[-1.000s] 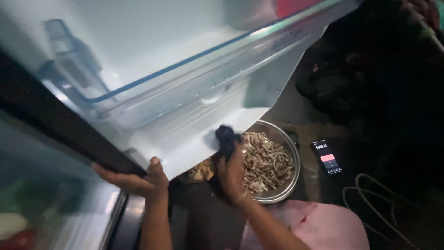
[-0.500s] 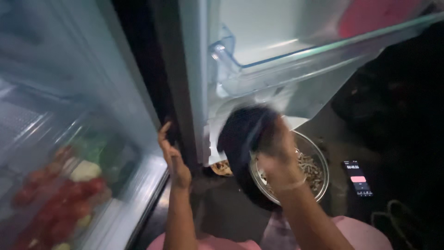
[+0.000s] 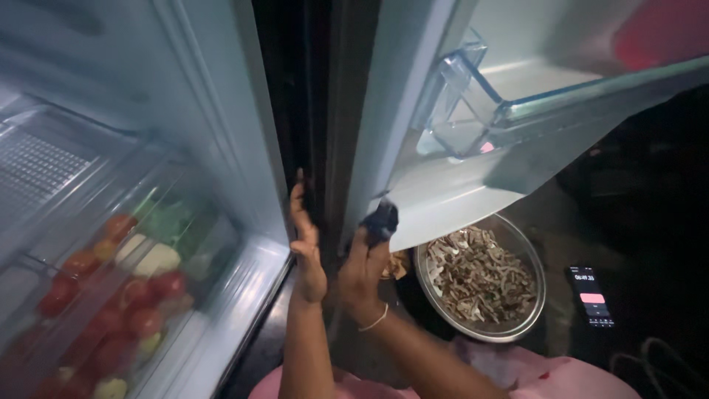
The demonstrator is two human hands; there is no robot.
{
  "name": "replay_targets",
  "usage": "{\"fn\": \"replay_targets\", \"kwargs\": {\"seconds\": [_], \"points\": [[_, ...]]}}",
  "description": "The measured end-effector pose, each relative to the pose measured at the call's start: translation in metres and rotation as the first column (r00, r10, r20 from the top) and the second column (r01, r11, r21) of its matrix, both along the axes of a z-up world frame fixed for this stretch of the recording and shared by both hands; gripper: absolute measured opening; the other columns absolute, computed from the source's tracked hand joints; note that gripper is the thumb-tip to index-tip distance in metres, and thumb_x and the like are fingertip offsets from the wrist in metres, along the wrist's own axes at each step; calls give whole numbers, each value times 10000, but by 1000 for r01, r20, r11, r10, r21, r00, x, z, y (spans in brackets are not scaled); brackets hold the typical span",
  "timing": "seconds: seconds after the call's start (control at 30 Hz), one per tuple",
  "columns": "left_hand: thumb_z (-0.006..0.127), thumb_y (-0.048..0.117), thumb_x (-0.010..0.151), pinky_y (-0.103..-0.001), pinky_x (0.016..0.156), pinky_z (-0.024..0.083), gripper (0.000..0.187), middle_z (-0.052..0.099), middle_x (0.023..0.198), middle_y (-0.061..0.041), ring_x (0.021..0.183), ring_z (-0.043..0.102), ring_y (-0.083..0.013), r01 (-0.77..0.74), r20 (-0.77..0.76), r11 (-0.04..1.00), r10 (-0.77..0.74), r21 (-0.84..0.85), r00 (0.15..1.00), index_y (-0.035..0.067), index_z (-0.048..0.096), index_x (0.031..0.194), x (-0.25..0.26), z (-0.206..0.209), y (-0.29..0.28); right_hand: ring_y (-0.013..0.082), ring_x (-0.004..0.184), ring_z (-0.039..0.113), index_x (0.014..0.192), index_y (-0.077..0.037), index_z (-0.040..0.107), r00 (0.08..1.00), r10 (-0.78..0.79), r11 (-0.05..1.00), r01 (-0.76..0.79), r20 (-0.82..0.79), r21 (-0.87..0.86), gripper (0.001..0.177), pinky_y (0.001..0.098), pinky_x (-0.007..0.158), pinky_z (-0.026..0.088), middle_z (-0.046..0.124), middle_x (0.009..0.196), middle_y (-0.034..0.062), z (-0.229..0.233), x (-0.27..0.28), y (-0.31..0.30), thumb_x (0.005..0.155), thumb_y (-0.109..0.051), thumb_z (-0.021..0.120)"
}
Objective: The person wipes the interior shelves, drawers, and door compartments of a refrigerator using a cloth, then places a bowl of chopped items and a package inside.
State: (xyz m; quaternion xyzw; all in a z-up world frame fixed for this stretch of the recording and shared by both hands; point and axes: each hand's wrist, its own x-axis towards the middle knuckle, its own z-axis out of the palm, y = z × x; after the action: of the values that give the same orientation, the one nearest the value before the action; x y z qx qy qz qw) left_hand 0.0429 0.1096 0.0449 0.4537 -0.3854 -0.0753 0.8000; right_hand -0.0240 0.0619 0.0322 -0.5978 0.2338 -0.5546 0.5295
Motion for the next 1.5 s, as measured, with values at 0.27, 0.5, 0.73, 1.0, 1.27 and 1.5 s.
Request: {"fn": "replay_targets", "kwargs": {"seconds": [0.27, 0.5, 0.73, 1.0, 1.27, 1.5], "points": [[177, 877, 944, -538, 1349, 66, 1068, 62, 1783, -93, 1665, 49, -285, -52, 70, 998, 49, 40, 996, 103, 87, 1674, -17, 42, 6, 177, 826, 641, 1160, 16, 574, 951, 53, 968, -124, -306, -217, 248, 323, 767, 520, 651, 924, 90, -1, -46, -12, 963, -131, 611], [197, 904, 930, -542, 1351, 115, 1083, 118, 1774, -112, 1655, 110, -290, -119, 57, 991, 116, 64, 992, 107, 153, 1663, -20, 29, 1, 195, 897, 642, 1139, 41, 638, 944, 326, 898, -291, -56, 330, 269, 340, 819, 545, 675, 979, 91, 52, -53, -49, 880, -17, 595], [208, 977, 825, -537, 1299, 104, 1182, 90, 1764, -101, 1640, 93, -290, -131, -29, 982, 136, 139, 990, 150, 111, 1664, -9, 17, -5, 182, 963, 677, 1096, -63, 613, 932, 188, 775, -335, 310, 536, 182, 345, 881, 559, 699, 1006, 68, 46, -27, -78, 938, -119, 543], [248, 906, 926, -522, 1358, 140, 1096, 111, 1766, -107, 1646, 148, -292, -67, 22, 996, 66, 56, 998, 117, 96, 1671, -13, 32, -10, 177, 862, 646, 1149, 26, 658, 922, 347, 931, -317, -173, 181, 285, 320, 767, 552, 689, 967, 96, -79, -57, -64, 878, -63, 649], [231, 907, 942, -492, 1364, 138, 1090, 92, 1759, -107, 1651, 118, -304, -151, 72, 985, 145, 87, 987, 91, 122, 1656, -11, 2, -10, 182, 980, 690, 1170, 42, 671, 880, 468, 801, -462, 82, 380, 308, 330, 928, 584, 710, 1060, 118, 30, -58, -69, 889, -44, 578], [344, 968, 805, -501, 1307, 204, 1240, 207, 1711, -116, 1586, 222, -316, -81, 56, 997, 81, 5, 995, 91, 162, 1663, 23, -31, -33, 204, 993, 636, 1172, 28, 626, 778, 394, 773, -569, 490, 281, 241, 351, 908, 528, 659, 1068, 97, 26, -39, -69, 957, -43, 542]]}}
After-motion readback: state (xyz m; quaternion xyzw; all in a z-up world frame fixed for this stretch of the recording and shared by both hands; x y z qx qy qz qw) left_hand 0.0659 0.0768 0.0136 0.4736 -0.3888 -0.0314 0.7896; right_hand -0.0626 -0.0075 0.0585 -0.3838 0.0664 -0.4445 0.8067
